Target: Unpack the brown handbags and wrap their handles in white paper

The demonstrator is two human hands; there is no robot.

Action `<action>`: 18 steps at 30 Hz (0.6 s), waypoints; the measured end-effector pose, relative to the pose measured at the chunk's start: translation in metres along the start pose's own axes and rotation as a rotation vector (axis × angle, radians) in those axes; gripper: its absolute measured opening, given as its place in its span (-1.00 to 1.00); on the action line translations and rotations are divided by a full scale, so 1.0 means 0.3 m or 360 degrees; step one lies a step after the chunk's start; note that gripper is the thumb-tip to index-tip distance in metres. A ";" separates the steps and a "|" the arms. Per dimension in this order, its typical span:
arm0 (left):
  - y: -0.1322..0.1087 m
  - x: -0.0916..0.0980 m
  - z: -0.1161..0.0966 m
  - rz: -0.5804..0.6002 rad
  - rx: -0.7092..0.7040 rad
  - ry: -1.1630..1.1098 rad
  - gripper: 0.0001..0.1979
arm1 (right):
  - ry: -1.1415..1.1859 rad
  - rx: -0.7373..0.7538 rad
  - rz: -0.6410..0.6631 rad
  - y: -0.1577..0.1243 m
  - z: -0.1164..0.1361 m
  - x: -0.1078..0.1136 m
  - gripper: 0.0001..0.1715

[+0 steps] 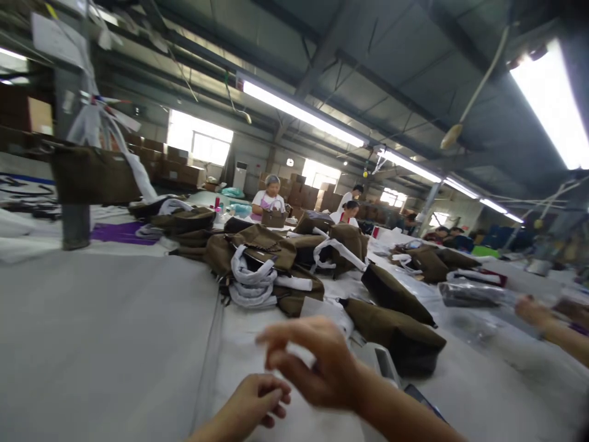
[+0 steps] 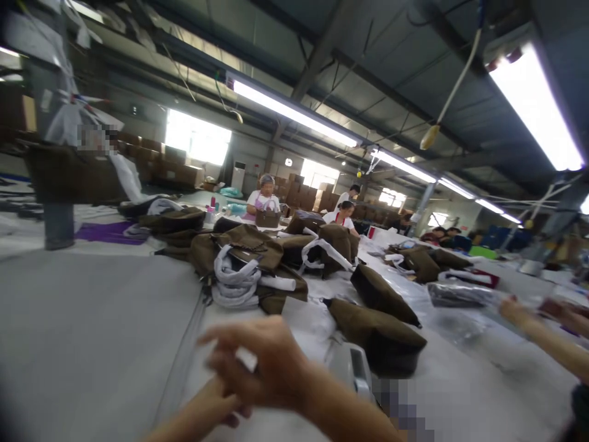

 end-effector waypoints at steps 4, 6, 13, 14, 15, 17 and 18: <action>0.003 -0.024 0.000 0.0014 -0.0033 0.0027 -0.56 | -0.1075 0.0205 0.0342 0.426 -0.210 -0.155 -0.32; 0.010 -0.018 -0.001 0.0027 -0.0058 0.0054 -0.60 | -0.1240 0.0053 0.0305 0.568 -0.353 -0.192 -0.20; 0.020 -0.008 -0.008 0.0146 -0.0153 0.0173 -0.60 | -0.1554 -0.0199 0.0285 0.588 -0.592 -0.312 -0.62; 0.018 -0.010 -0.005 0.0164 -0.0155 0.0188 -0.58 | -0.1572 -0.0232 0.0260 0.578 -0.597 -0.318 -0.63; 0.018 -0.011 -0.001 0.0181 -0.0156 0.0201 -0.56 | -0.1582 -0.0267 0.0248 0.573 -0.600 -0.319 -0.64; 0.021 -0.011 0.011 0.0210 -0.0152 0.0226 -0.51 | -0.1574 -0.0336 0.0250 0.580 -0.596 -0.309 -0.69; 0.024 -0.010 0.017 0.0215 -0.0148 0.0236 -0.48 | -0.1560 -0.0363 0.0244 0.588 -0.588 -0.295 -0.70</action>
Point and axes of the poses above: each hand's wrist, its own y-axis towards the middle knuckle, its own x-axis out of the back of the hand, z = x × y, the point moved 7 cm from there along y, towards the middle knuckle, and after that the axes turned 5 degrees about y, right-handed, at the moved point
